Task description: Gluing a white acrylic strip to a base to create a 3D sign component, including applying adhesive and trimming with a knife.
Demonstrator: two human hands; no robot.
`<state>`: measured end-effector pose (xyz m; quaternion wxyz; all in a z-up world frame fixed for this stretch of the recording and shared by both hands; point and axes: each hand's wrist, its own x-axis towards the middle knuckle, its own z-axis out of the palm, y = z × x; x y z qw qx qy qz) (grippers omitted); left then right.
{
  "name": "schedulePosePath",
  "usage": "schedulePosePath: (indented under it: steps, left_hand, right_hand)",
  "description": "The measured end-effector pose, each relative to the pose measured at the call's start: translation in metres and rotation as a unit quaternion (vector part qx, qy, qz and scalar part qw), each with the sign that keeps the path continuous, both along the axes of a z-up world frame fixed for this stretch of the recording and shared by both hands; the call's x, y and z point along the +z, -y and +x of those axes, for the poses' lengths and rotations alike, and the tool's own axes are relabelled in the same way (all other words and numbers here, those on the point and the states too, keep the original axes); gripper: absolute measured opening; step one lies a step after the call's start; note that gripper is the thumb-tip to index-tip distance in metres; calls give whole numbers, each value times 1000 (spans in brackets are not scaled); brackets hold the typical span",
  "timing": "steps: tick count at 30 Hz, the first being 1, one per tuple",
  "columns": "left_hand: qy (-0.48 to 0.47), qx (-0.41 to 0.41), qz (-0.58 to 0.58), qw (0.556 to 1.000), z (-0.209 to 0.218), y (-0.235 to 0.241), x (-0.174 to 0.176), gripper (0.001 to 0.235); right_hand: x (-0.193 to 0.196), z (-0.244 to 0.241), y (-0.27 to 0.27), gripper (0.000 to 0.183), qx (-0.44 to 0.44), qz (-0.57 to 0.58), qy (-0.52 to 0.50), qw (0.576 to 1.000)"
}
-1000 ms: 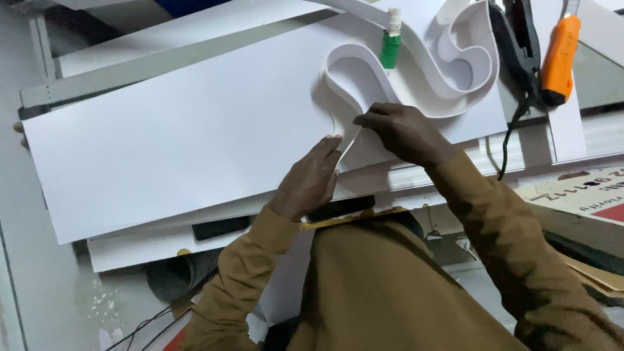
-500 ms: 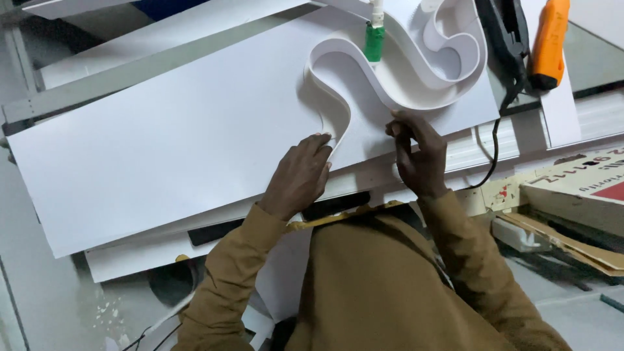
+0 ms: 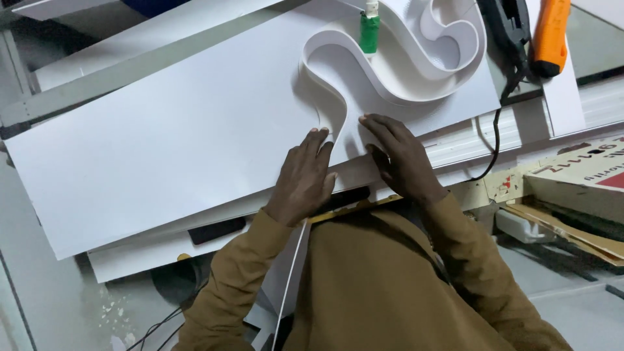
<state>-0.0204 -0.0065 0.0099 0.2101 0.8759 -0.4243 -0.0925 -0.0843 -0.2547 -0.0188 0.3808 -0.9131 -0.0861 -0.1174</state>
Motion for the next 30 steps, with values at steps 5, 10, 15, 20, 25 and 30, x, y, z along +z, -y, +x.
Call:
schedulePosePath:
  steps: [5, 10, 15, 20, 25, 30]
  left_hand:
    - [1, -14, -2, 1000, 7, -7, -3, 47]
    - [10, -44, 15, 999, 30, -13, -19, 40]
    - [-24, -68, 62, 995, 49, -13, 2, 37]
    - [-30, -89, 88, 992, 60, -15, 10, 44]
    - [-57, -106, 79, 990, 65, -9, 14, 45]
    - [-50, -118, 101, 987, 71, -7, 4, 46]
  right_hand:
    - [24, 38, 1, 53, 52, -69, 2, 996]
    - [47, 65, 7, 47, 90, -115, 7, 989]
    - [49, 57, 8, 46, 84, -46, 6, 995]
    - [-28, 30, -4, 67, 46, -16, 61, 997]
    - [-41, 26, -14, 63, -9, 0, 119, 993]
    - [-23, 31, 3, 66, 22, 85, 49, 995]
